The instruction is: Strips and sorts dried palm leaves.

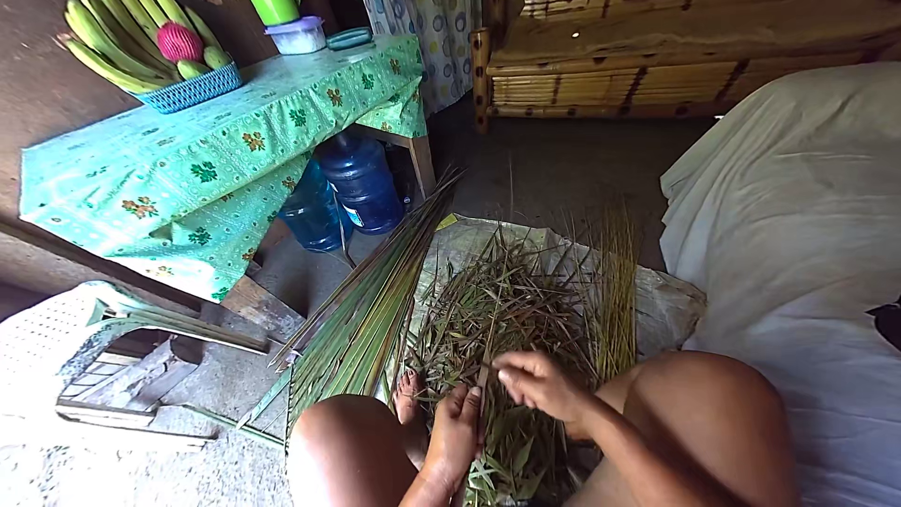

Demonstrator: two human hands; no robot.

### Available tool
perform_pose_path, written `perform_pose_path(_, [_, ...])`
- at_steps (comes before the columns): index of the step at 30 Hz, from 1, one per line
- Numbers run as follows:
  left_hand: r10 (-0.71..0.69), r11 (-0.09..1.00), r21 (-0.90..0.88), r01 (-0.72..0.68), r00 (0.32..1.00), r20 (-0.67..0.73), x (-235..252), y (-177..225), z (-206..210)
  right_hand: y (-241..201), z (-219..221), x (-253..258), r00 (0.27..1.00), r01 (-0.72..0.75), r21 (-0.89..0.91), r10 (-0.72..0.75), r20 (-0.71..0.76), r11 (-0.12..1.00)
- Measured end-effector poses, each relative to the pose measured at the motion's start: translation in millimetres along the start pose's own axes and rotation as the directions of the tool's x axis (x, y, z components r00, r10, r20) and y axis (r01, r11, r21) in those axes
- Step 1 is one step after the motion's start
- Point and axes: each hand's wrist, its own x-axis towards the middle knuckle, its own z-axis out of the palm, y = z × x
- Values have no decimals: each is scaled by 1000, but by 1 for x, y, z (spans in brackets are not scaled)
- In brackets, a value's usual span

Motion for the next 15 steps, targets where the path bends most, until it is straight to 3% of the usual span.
perform_pose_path(2, [-12,1000,15,11,1000,22,0,3,0,4,12,-1,998,-17,124,10,55,992])
perform_pose_path(7, [-19,1000,-18,20,995,99,-7,-1,-6,6,0,7,988,11,149,12,-151,989])
perform_pose_path(12, [17,1000,7,-17,999,31,-2,-4,-5,7,14,-12,967,256,-179,-249,62,950])
perform_pose_path(15, [44,999,33,-44,999,-4,-1,-7,-6,13,21,-11,921,347,-459,-389,2,818])
